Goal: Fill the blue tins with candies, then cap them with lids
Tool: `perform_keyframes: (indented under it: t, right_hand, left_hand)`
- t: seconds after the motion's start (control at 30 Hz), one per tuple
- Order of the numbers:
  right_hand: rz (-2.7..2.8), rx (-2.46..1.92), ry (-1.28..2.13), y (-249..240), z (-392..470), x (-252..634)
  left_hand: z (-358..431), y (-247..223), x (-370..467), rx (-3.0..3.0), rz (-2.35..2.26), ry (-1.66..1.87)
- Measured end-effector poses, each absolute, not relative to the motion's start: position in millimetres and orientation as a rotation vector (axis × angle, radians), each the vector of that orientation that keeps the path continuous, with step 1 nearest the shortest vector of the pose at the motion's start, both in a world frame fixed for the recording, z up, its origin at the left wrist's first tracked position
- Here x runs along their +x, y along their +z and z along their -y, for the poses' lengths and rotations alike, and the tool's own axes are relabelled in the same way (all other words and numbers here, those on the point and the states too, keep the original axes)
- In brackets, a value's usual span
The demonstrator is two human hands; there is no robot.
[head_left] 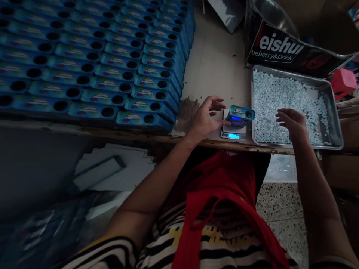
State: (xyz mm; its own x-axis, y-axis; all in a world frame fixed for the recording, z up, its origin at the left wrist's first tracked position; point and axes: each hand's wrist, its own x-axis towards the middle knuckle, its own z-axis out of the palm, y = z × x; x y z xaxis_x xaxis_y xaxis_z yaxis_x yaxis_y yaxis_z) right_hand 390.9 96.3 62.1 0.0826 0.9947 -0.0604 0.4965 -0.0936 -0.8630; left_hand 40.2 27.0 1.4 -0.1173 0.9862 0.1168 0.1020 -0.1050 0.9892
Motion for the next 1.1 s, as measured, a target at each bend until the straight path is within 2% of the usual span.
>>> perform_keyframes:
  t: [0.47,0.73,0.83,0.97,1.1]
  right_hand:
    - [1.622,-1.704,0.858,55.3,-96.9,401.5]
    - [2.406,-1.764,0.192,41.2,-94.3,387.4]
    - [2.514,-1.785,0.061,41.8,-92.2,375.3]
    - [2.363,-1.803,0.197,46.6,-90.3,364.6]
    - [1.676,-1.652,0.821,45.2,-84.7,347.8]
  left_hand:
    - [-34.6,-2.4,49.7,1.324,-1.350,1.298]
    - [-38.3,-5.3,52.0,1.335,-1.258,1.290]
    - [-37.9,-9.2,56.9,1.330,-1.211,1.297]
    - [-46.4,-8.2,66.7,1.356,-1.119,1.295]
    - [-70.8,22.6,79.7,1.673,-1.196,1.292]
